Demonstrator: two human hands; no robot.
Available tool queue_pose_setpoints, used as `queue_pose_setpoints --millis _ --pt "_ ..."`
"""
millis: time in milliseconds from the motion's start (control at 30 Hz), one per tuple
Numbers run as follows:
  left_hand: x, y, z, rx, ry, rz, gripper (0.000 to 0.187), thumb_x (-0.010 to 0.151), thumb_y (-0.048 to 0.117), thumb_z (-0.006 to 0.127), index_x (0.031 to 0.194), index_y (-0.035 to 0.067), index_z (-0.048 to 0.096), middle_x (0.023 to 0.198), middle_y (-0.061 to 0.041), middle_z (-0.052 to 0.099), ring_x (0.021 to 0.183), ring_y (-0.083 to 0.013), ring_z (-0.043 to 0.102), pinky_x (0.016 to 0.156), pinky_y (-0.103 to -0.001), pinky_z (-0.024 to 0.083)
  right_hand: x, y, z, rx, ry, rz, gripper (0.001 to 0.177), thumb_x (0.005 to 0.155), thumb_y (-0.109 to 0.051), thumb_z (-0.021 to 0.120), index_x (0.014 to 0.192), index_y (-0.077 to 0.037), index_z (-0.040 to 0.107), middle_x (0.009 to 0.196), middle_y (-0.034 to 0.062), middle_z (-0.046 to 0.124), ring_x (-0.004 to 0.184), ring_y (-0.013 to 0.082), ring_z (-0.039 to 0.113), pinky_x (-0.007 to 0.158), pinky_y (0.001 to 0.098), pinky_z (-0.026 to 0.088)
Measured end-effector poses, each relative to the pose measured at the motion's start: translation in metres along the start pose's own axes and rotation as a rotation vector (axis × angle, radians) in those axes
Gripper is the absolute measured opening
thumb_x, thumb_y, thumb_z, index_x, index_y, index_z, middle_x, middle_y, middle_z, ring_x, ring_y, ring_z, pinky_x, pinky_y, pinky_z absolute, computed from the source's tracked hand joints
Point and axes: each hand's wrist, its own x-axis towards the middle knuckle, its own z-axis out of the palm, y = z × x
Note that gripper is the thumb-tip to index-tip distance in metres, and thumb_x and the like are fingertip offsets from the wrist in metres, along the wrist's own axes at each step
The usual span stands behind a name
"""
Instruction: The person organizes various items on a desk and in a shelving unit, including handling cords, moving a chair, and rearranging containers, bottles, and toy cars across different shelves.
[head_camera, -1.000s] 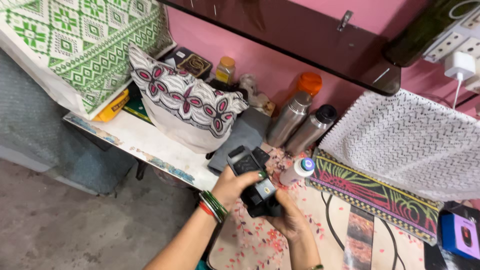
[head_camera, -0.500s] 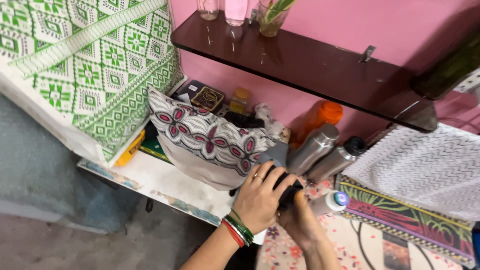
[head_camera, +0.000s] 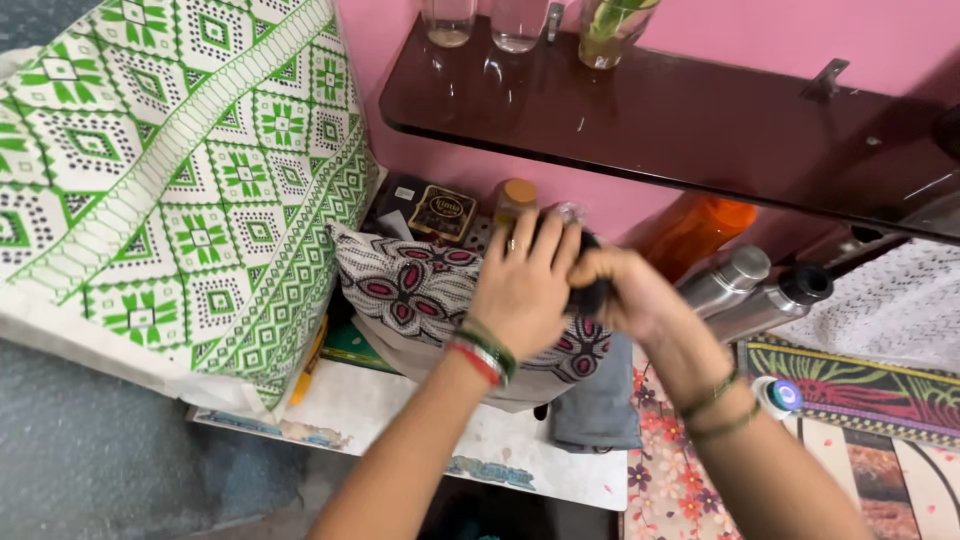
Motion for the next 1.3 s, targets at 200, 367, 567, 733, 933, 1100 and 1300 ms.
queue_pose_setpoints --millis 200,367,567,733,933,1100,1300 --pt "0.055 -0.084 0.039 -0.048 -0.173 0.023 0.094 0.075 0.044 0.079 0.148 0.000 0.039 0.150 -0.021 0.041 0.143 -0.0405 0.035 0.110 -0.060 0.034 0.095 -0.033 0.016 0.000 -0.013 0.084 0.034 0.073 -0.005 0.062 0.106 0.002 0.062 0.100 0.0130 0.069 0.091 0.0256 0.070 0.084 0.0420 0.062" --pt "0.059 -0.154 0.089 -0.209 -0.575 -0.089 0.110 0.069 0.045 0.082 0.157 0.007 0.028 0.159 -0.014 0.027 0.147 -0.0371 0.025 0.114 -0.059 0.029 0.169 -0.011 0.015 -0.255 0.166 0.131 0.036 0.070 -0.006 0.061 0.106 -0.004 0.063 0.096 0.0113 0.065 0.088 0.0261 0.066 0.073 0.0420 0.059" --pt "0.055 -0.196 0.152 -0.314 -0.698 -0.203 0.077 0.078 0.016 0.063 0.151 0.006 0.041 0.150 -0.020 0.051 0.136 -0.0345 0.053 0.115 -0.037 0.042 0.237 0.040 0.004 -0.963 0.548 0.085 0.043 0.075 -0.019 0.066 0.108 0.008 0.074 0.108 0.0234 0.075 0.098 0.0323 0.072 0.077 0.0401 0.056" --pt "0.043 -0.208 0.175 -0.242 -0.932 -0.354 0.054 0.079 0.012 0.057 0.132 0.005 0.064 0.130 -0.025 0.065 0.121 -0.0371 0.065 0.103 -0.043 0.052 0.263 0.074 -0.010 -1.318 0.556 -0.074 0.081 0.075 -0.027 0.078 0.139 0.010 0.044 0.142 0.0346 0.041 0.134 0.0417 0.038 0.105 0.0435 0.035" --pt "0.040 -0.230 0.201 -0.313 -0.878 -0.377 0.044 0.078 0.012 0.057 0.119 0.004 0.072 0.120 -0.023 0.068 0.113 -0.0371 0.066 0.096 -0.044 0.052 0.204 0.049 0.011 -0.999 -0.013 0.366 0.082 0.078 -0.043 0.064 0.145 0.003 0.054 0.154 0.0219 0.053 0.142 0.0341 0.049 0.116 0.0451 0.038" --pt "0.046 -0.235 0.189 -0.338 -0.952 -0.355 0.034 0.079 0.014 0.058 0.104 0.003 0.079 0.107 -0.021 0.076 0.101 -0.0351 0.074 0.092 -0.042 0.056 0.193 0.050 0.009 -1.614 -0.160 0.318 0.113 0.087 -0.071 0.061 0.160 0.000 0.013 0.167 0.0228 0.017 0.154 0.0345 0.022 0.123 0.0456 0.024" --pt "0.042 -0.236 0.182 -0.227 -0.997 -0.440 0.034 0.078 0.014 0.061 0.105 0.000 0.077 0.106 -0.022 0.074 0.099 -0.0340 0.074 0.089 -0.043 0.057 0.226 0.089 -0.003 -1.901 -0.174 0.053 0.114 0.086 -0.067 0.063 0.161 0.000 0.010 0.169 0.0229 0.011 0.152 0.0394 0.025 0.123 0.0453 0.027"
